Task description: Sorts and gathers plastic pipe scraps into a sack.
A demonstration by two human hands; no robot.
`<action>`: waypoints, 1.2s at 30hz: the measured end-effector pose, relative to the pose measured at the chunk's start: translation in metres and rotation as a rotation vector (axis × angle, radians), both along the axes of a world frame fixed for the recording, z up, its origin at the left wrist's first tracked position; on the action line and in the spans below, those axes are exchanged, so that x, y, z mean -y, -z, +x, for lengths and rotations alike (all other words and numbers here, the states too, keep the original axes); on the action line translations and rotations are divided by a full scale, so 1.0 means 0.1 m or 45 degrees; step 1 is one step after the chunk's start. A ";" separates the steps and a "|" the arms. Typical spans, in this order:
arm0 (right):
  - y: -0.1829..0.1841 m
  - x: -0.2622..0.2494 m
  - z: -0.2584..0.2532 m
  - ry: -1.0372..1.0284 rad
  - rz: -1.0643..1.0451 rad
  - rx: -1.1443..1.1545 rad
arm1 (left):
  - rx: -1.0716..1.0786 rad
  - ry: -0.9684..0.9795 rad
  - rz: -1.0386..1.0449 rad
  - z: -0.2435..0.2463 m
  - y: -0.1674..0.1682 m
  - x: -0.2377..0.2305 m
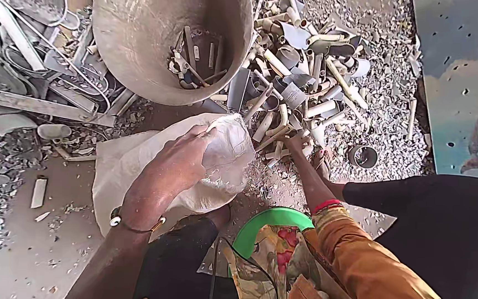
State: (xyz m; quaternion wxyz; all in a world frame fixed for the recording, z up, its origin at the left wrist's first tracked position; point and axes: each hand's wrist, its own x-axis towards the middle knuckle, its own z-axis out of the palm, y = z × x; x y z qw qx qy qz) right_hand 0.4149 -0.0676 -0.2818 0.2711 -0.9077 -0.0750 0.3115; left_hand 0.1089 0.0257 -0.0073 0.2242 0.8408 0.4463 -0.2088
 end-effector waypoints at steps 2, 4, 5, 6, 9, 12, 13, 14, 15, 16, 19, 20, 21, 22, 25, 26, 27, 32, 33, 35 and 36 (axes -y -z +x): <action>0.09 -0.11 -0.20 0.076 -0.053 0.081 | -0.020 0.000 -0.025 0.06 -0.01 0.04; 0.20 -0.18 -0.32 0.118 -0.042 0.183 | -0.051 0.019 -0.039 0.11 0.00 0.05; 0.26 -0.20 -0.34 0.155 0.000 0.211 | -0.071 0.021 -0.051 0.13 0.00 0.05; 0.30 -0.21 -0.34 0.181 0.037 0.204 | -0.089 0.025 -0.064 0.15 0.01 0.05; 0.25 -0.21 -0.28 0.213 0.007 0.150 | -0.146 0.043 -0.110 0.22 0.03 0.05; 0.18 -0.29 -0.30 0.286 -0.060 0.122 | -0.204 0.075 -0.131 0.30 0.04 0.06; 0.18 -0.32 -0.31 0.302 -0.082 0.117 | -0.217 0.077 -0.130 0.31 0.03 0.08; 0.18 -0.32 -0.32 0.302 -0.094 0.113 | -0.219 0.076 -0.128 0.31 0.02 0.09; 0.17 -0.31 -0.31 0.279 -0.094 0.110 | -0.209 0.073 -0.122 0.31 0.01 0.10; 0.19 -0.28 -0.30 0.249 -0.081 0.126 | -0.191 0.064 -0.113 0.30 0.02 0.11; 0.32 -0.16 -0.22 0.196 0.003 0.184 | -0.179 0.031 -0.081 0.23 0.03 0.11; 0.35 -0.12 -0.17 0.189 0.009 0.197 | -0.177 0.019 -0.072 0.22 0.03 0.12; 0.37 -0.10 -0.14 0.183 0.026 0.205 | -0.174 0.011 -0.069 0.21 0.02 0.13; 0.38 -0.09 -0.12 0.184 0.035 0.225 | -0.177 0.011 -0.070 0.21 0.01 0.13; 0.35 -0.08 -0.08 0.226 -0.006 0.303 | -0.189 0.034 -0.087 0.23 0.00 0.13; 0.33 -0.07 -0.08 0.230 -0.021 0.297 | -0.192 0.042 -0.090 0.22 0.00 0.12; 0.31 -0.04 -0.09 0.227 -0.035 0.275 | -0.178 0.045 -0.089 0.21 0.01 0.11; 0.02 0.47 -0.19 0.153 0.127 0.206 | -0.052 0.027 -0.023 0.15 0.00 0.03; -0.09 0.61 -0.21 0.123 0.151 0.232 | -0.025 0.035 -0.001 0.14 -0.01 0.03; -0.27 0.92 -0.22 0.073 0.253 0.258 | 0.062 0.023 0.022 0.12 -0.06 0.08; -0.33 1.07 -0.21 0.070 0.343 0.253 | 0.073 0.017 0.024 0.12 -0.10 0.12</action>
